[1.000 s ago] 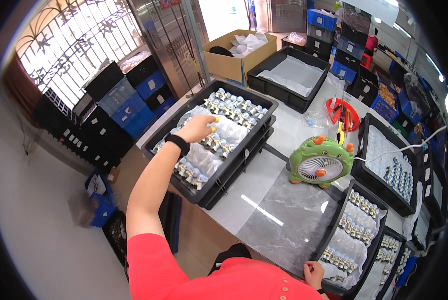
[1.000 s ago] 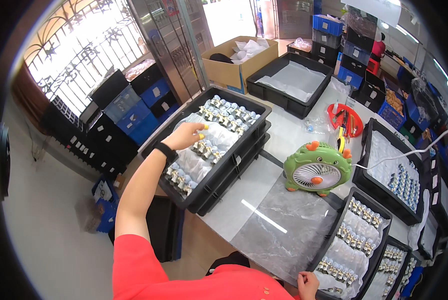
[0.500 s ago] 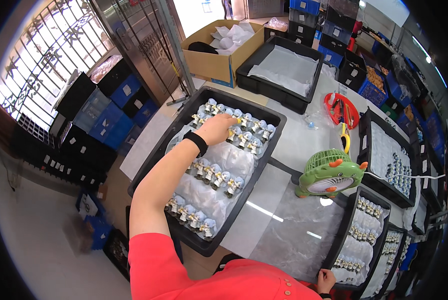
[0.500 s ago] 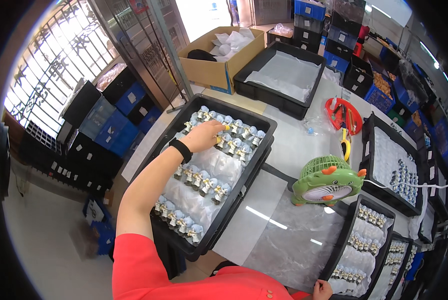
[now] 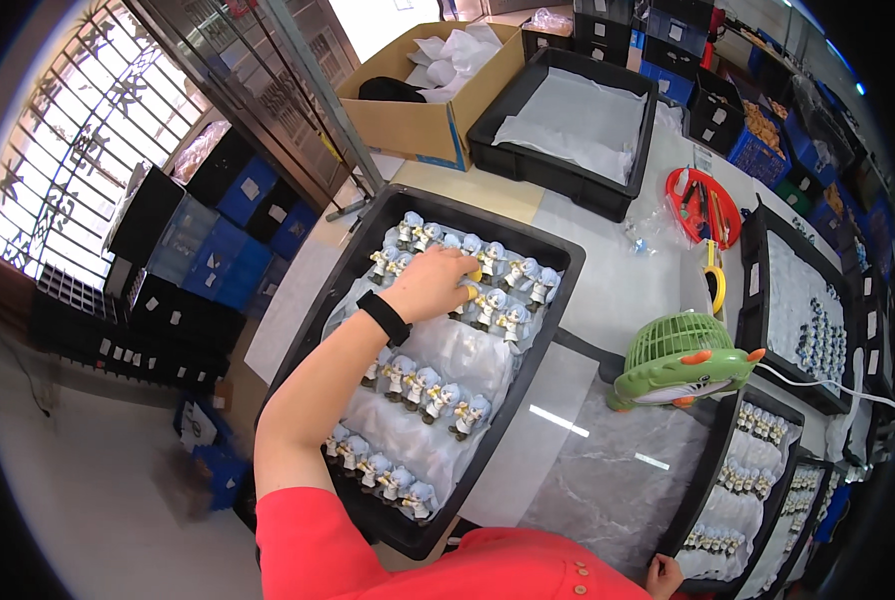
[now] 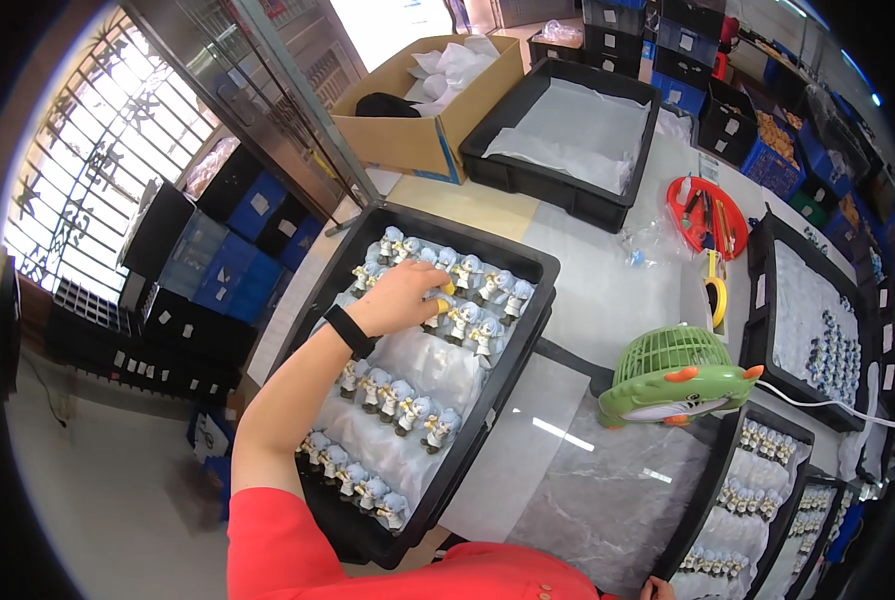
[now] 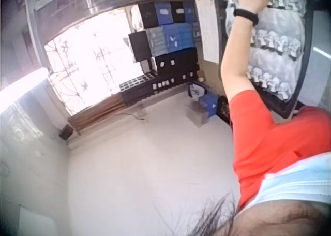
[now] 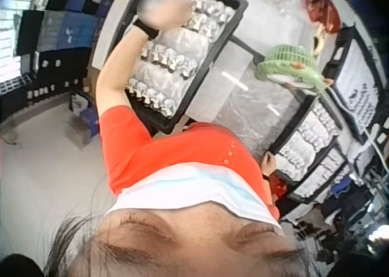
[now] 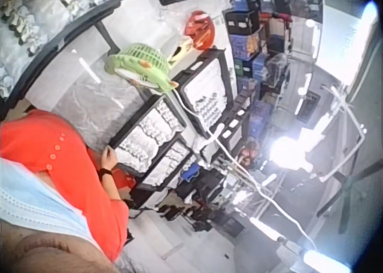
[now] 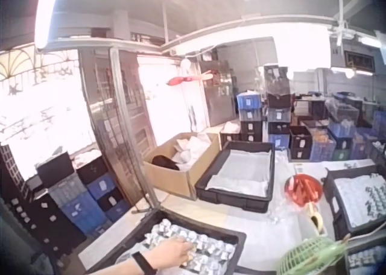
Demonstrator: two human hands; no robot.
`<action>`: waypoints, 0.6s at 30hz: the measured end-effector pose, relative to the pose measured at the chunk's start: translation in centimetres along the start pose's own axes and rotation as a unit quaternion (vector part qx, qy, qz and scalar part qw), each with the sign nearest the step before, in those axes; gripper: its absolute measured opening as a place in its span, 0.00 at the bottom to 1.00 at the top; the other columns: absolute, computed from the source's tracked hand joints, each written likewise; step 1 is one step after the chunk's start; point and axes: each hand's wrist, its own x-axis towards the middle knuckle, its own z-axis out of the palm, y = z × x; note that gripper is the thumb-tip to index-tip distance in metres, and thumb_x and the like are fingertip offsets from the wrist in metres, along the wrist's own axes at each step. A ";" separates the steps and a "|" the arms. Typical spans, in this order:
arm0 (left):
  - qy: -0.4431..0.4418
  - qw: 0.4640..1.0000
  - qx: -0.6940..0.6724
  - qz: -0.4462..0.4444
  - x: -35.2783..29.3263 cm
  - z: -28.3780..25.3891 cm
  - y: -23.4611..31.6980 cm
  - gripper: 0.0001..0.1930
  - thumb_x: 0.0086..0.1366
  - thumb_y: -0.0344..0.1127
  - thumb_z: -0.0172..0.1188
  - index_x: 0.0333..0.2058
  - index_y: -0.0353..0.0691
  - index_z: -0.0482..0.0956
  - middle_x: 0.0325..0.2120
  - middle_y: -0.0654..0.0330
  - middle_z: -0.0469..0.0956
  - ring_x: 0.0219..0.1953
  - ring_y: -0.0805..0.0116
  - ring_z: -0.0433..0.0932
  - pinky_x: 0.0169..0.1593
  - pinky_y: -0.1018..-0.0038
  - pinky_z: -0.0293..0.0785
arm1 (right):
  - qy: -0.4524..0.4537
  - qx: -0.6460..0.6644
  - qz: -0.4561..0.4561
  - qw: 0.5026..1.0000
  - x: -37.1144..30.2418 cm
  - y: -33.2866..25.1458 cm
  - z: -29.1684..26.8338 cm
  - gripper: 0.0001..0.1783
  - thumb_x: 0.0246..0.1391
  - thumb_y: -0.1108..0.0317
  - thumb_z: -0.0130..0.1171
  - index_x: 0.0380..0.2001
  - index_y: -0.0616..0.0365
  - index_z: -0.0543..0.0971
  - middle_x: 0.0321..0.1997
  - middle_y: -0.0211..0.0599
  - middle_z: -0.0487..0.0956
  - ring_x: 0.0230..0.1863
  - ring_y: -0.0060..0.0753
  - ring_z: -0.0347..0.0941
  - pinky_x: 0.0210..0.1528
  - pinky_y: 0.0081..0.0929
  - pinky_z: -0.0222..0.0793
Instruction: The person assembles small figurines by hand, attaching a red component to the head of each figure. They handle the figures one at a time, placing completed units into trays lined with white paper. The workspace includes multiple trays of figures and a small green fan on the table.
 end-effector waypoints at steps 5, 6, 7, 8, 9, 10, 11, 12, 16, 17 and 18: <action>0.018 0.998 0.047 -0.036 0.9 0.3 0.8 0.12 0.51 0.36 0.56 0.36 0.43 0.79 0.31 0.58 0.79 0.40 0.54 0.73 0.43 0.58 0.64 | -0.042 -0.003 0.034 0.999 0.4 -1.3 -1.0 0.13 0.57 0.60 0.55 0.39 0.56 0.79 0.39 0.43 0.80 0.42 0.44 0.76 0.45 0.33 0.70; 0.020 0.997 0.058 -0.040 1.0 0.4 1.0 0.11 0.51 0.36 0.56 0.35 0.43 0.79 0.30 0.58 0.79 0.40 0.55 0.73 0.43 0.59 0.63 | -0.057 0.006 0.020 0.998 0.8 -2.5 -1.8 0.13 0.56 0.60 0.55 0.39 0.57 0.79 0.39 0.44 0.80 0.42 0.44 0.76 0.46 0.33 0.70; 0.022 0.996 0.068 -0.044 0.9 0.5 1.0 0.11 0.51 0.36 0.56 0.34 0.43 0.79 0.29 0.59 0.79 0.39 0.55 0.73 0.42 0.59 0.63 | -0.072 0.015 0.006 0.997 1.4 -4.0 -2.6 0.13 0.56 0.60 0.56 0.39 0.57 0.79 0.39 0.45 0.80 0.42 0.44 0.76 0.46 0.34 0.70; 0.030 0.997 0.067 -0.032 0.8 0.6 0.9 0.11 0.51 0.36 0.56 0.34 0.43 0.79 0.30 0.58 0.79 0.39 0.55 0.73 0.43 0.59 0.63 | -0.089 0.024 -0.009 0.996 2.1 -5.7 -3.2 0.13 0.56 0.61 0.56 0.40 0.57 0.79 0.39 0.45 0.80 0.42 0.44 0.76 0.46 0.34 0.70; 0.039 0.997 0.065 -0.021 0.6 0.8 0.6 0.12 0.51 0.36 0.56 0.35 0.43 0.79 0.30 0.58 0.79 0.40 0.54 0.73 0.43 0.59 0.63 | -0.063 0.061 -0.056 0.995 3.1 -7.3 -3.3 0.10 0.52 0.65 0.58 0.35 0.58 0.79 0.32 0.41 0.77 0.33 0.38 0.72 0.37 0.31 0.66; 0.046 0.997 0.061 -0.007 0.6 1.2 0.3 0.12 0.51 0.36 0.56 0.35 0.44 0.79 0.30 0.58 0.79 0.40 0.54 0.73 0.43 0.58 0.63 | -0.036 0.098 -0.097 0.990 3.9 -9.1 -3.1 0.07 0.49 0.69 0.60 0.31 0.59 0.79 0.25 0.38 0.74 0.25 0.33 0.68 0.29 0.28 0.62; 0.048 0.997 0.055 -0.002 0.6 1.8 0.1 0.12 0.51 0.36 0.56 0.36 0.45 0.80 0.31 0.57 0.78 0.41 0.54 0.73 0.45 0.57 0.64 | -0.014 0.133 -0.137 0.981 4.6 -11.3 -3.3 0.04 0.45 0.73 0.62 0.27 0.60 0.79 0.17 0.34 0.70 0.17 0.28 0.64 0.21 0.26 0.58; 0.047 0.998 0.034 0.007 0.9 1.8 -0.1 0.13 0.52 0.36 0.56 0.37 0.46 0.80 0.32 0.56 0.78 0.41 0.52 0.73 0.47 0.56 0.66 | -0.023 0.152 -0.178 0.972 5.7 -13.9 -3.6 0.03 0.45 0.73 0.62 0.27 0.59 0.79 0.16 0.33 0.68 0.16 0.27 0.63 0.20 0.26 0.56; 0.045 0.997 0.022 0.065 0.5 2.0 -1.0 0.14 0.52 0.34 0.55 0.40 0.45 0.80 0.35 0.54 0.78 0.43 0.51 0.72 0.46 0.57 0.70 | -0.036 0.148 -0.306 0.940 9.6 -20.9 -4.4 0.05 0.43 0.78 0.62 0.27 0.57 0.79 0.15 0.33 0.68 0.16 0.28 0.65 0.19 0.25 0.57; 0.027 0.998 0.009 0.058 0.1 1.9 -0.8 0.16 0.53 0.33 0.56 0.42 0.42 0.78 0.37 0.54 0.78 0.45 0.52 0.71 0.49 0.59 0.69 | -0.033 0.141 -0.331 0.932 10.6 -22.4 -4.6 0.06 0.44 0.78 0.61 0.28 0.57 0.79 0.16 0.34 0.68 0.15 0.29 0.64 0.19 0.25 0.57; 0.014 0.998 -0.001 0.054 0.0 1.6 -0.7 0.18 0.53 0.32 0.57 0.45 0.40 0.77 0.38 0.54 0.77 0.47 0.53 0.70 0.51 0.61 0.68 | -0.044 0.139 -0.363 0.920 11.7 -23.9 -4.8 0.06 0.44 0.78 0.61 0.28 0.57 0.79 0.16 0.34 0.69 0.15 0.29 0.65 0.19 0.25 0.58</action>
